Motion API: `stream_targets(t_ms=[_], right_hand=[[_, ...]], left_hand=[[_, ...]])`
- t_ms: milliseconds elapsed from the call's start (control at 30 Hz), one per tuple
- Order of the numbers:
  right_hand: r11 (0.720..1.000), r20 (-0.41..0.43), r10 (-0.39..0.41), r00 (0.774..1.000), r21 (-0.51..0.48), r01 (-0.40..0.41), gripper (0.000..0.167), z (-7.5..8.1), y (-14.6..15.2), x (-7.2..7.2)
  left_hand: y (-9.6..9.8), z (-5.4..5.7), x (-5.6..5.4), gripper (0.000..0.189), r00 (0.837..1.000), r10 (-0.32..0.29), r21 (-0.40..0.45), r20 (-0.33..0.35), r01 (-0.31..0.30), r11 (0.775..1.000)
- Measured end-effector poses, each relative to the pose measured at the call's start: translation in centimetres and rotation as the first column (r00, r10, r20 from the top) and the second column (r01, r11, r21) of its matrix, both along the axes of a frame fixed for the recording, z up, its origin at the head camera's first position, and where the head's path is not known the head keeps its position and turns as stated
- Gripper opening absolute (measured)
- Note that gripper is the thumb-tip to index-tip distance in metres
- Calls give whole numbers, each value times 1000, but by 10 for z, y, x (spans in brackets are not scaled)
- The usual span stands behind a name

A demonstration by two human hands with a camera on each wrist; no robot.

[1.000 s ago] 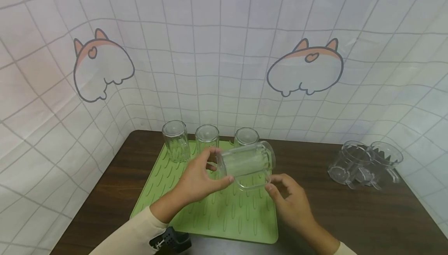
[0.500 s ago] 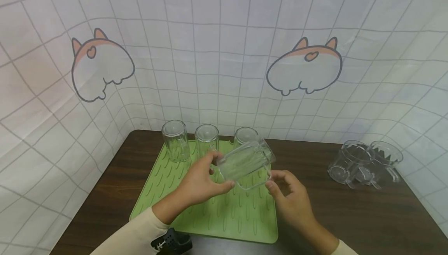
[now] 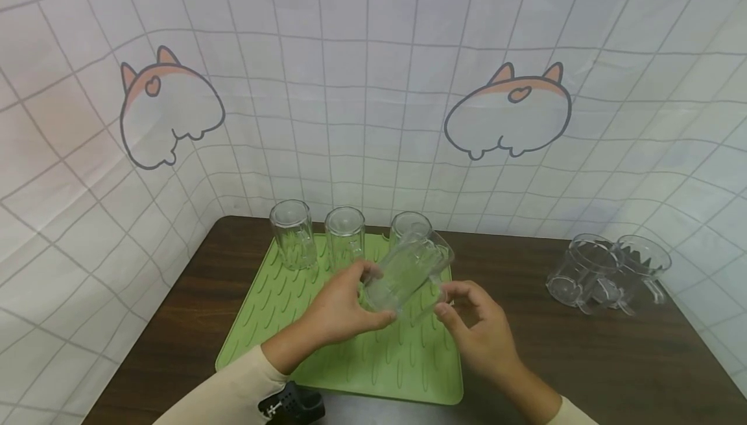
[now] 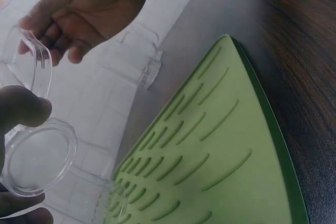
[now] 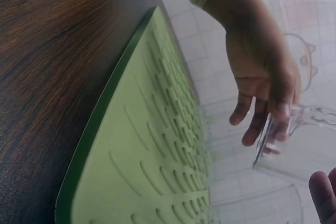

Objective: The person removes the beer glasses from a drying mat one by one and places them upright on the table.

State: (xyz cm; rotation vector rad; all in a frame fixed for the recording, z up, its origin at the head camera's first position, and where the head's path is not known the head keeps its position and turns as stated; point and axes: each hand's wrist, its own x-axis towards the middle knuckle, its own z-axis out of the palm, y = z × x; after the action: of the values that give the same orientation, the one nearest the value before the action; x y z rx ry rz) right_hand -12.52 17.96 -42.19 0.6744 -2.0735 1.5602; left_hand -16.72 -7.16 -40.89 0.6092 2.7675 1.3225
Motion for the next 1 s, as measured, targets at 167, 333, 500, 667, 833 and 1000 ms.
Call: stream_targets(t_ms=[167, 333, 500, 667, 833, 1000], right_hand=[[998, 1, 57, 998, 21, -57, 31, 2, -1, 0], [992, -4, 128, 992, 24, -128, 26, 3, -3, 1], [988, 21, 148, 989, 43, -148, 25, 5, -5, 3], [984, 48, 162, 986, 65, -165, 25, 5, -7, 6], [972, 29, 223, 974, 68, -224, 24, 4, -9, 7], [969, 32, 228, 973, 93, -230, 21, 4, -11, 9]], left_hand=[[2, -4, 0, 67, 1000, 2, -12, -11, -2, 1000], [6, -6, 0, 69, 1000, -5, -2, 5, 5, 1000], [7, -8, -1, 70, 1000, -3, -8, 24, 4, 1000], [8, -9, 0, 75, 1000, -1, -12, 28, 2, 1000], [9, -10, -1, 77, 1000, 4, -26, 31, -3, 1000], [9, -13, -1, 72, 999, 2, -38, 37, -1, 999]])
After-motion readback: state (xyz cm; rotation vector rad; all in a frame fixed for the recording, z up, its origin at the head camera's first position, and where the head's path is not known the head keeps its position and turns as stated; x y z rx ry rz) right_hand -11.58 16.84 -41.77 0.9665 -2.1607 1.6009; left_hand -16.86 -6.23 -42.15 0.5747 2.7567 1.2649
